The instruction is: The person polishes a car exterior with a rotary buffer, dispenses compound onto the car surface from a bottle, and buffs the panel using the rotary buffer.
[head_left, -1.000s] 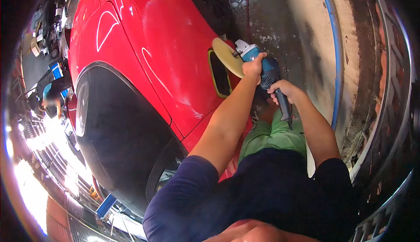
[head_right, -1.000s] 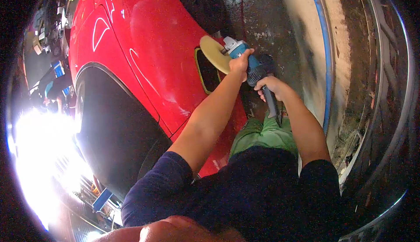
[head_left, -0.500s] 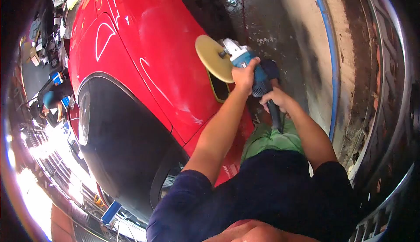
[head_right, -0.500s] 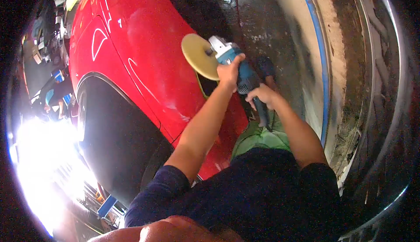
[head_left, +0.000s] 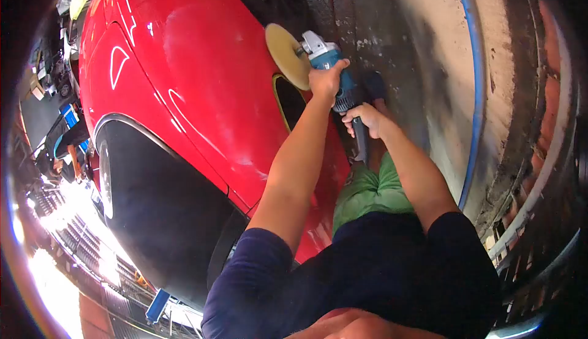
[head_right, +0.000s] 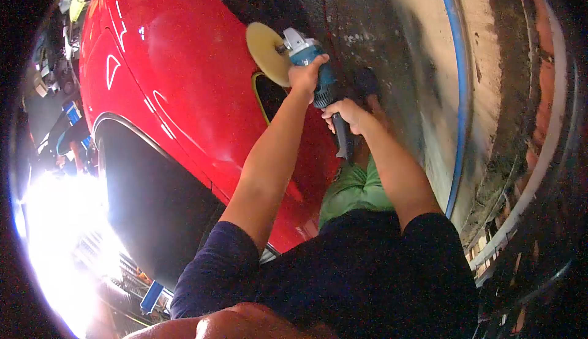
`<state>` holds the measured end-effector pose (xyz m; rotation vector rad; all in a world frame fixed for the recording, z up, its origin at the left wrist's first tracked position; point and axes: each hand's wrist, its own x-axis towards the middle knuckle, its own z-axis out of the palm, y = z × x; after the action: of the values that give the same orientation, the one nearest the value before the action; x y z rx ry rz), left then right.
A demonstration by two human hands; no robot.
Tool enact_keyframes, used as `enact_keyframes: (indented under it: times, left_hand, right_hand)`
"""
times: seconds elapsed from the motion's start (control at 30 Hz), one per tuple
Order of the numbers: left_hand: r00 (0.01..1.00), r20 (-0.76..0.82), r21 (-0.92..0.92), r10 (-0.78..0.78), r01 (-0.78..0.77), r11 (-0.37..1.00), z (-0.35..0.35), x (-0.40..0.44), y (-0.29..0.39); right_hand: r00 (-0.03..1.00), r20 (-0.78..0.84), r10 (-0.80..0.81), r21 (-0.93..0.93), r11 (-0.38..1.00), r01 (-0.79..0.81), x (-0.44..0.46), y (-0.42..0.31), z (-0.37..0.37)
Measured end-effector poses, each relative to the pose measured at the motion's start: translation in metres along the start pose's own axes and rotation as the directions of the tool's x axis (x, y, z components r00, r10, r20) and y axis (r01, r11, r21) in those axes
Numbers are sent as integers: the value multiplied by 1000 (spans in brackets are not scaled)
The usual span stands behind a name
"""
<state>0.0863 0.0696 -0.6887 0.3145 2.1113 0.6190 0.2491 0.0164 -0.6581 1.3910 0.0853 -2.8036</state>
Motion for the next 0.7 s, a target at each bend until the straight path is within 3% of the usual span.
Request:
enact_keyframes:
  times: [0.1, 0.13, 0.23, 0.27, 0.37, 0.57, 0.7]
  left_hand:
    - [973, 34, 178, -227, 218, 960, 5, -5, -24]
    - [958, 73, 155, -278, 264, 952, 11, 7, -52]
    - [936, 59, 262, -347, 321, 910, 16, -2, -80]
    - [924, 76, 208, -374, 352, 912, 16, -7, -86]
    - [915, 2, 276, -404, 388, 879, 8, -39, -62]
    - [919, 230, -22, -320, 334, 942, -5, -54, -65]
    - [934, 152, 15, -322, 323, 946, 6, -57, -99]
  right_hand:
    - [987, -3, 160, 172, 972, -157, 20, 36, -16]
    - [976, 0, 217, 191, 958, -213, 24, 45, -21]
    - [958, -20, 288, 230, 933, -276, 25, 70, -30]
    - [953, -16, 302, 239, 927, -290, 22, 76, -32]
    - [950, -35, 310, 229, 928, -295, 9, 83, -29]
    - [980, -103, 170, 77, 984, -162, -27, 77, -12]
    - [974, -60, 220, 95, 972, -214, -39, 85, -24]
